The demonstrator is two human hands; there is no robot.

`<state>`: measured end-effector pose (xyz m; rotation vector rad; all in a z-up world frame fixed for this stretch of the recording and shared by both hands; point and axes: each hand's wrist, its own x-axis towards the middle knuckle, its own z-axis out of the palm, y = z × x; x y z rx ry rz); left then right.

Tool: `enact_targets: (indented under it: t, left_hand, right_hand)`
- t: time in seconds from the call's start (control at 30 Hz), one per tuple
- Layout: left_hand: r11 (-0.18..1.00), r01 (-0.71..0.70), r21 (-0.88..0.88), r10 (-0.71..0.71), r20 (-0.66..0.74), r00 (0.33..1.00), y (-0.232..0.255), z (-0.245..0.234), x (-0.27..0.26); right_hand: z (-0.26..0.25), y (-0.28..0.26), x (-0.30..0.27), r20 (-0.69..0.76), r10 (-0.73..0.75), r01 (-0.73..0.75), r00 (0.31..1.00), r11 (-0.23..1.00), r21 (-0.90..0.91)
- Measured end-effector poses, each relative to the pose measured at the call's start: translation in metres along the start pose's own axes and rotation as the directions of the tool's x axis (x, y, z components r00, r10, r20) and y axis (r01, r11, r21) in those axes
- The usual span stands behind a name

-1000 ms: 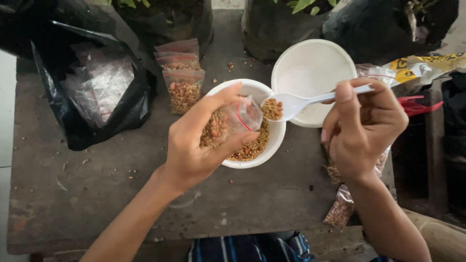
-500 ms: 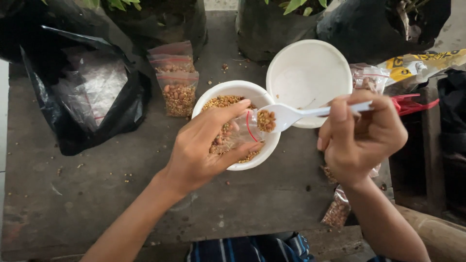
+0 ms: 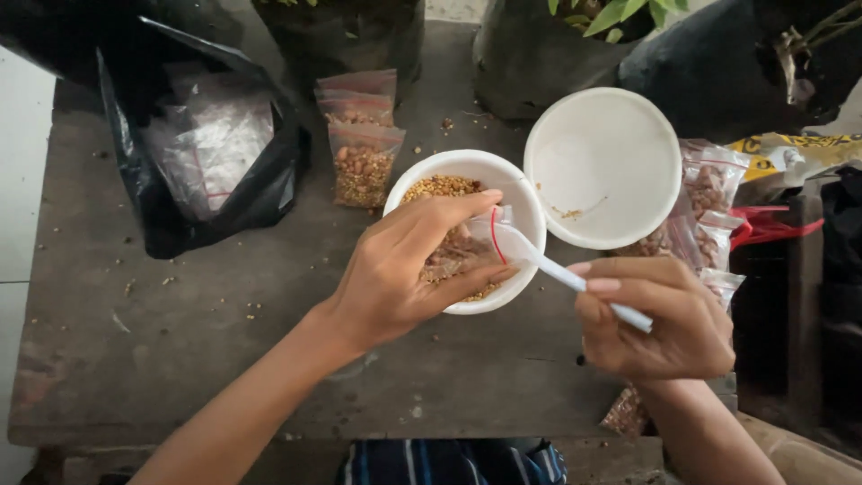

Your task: The person is manually bagging seeds by scooping them from a white bowl into small transparent plastic bags using a white plastic spoon.

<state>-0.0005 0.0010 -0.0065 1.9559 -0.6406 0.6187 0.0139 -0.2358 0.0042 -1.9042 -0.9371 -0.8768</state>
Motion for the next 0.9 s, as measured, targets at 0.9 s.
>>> enact_targets:
  t: [0.9]
  left_hand:
    - [0.429, 0.399, -0.811, -0.508, 0.149, 0.849, 0.014, -0.024, 0.015]
  right_hand:
    - [0.009, 0.013, 0.0, -0.188, 0.172, -0.168, 0.967, 0.985, 0.038]
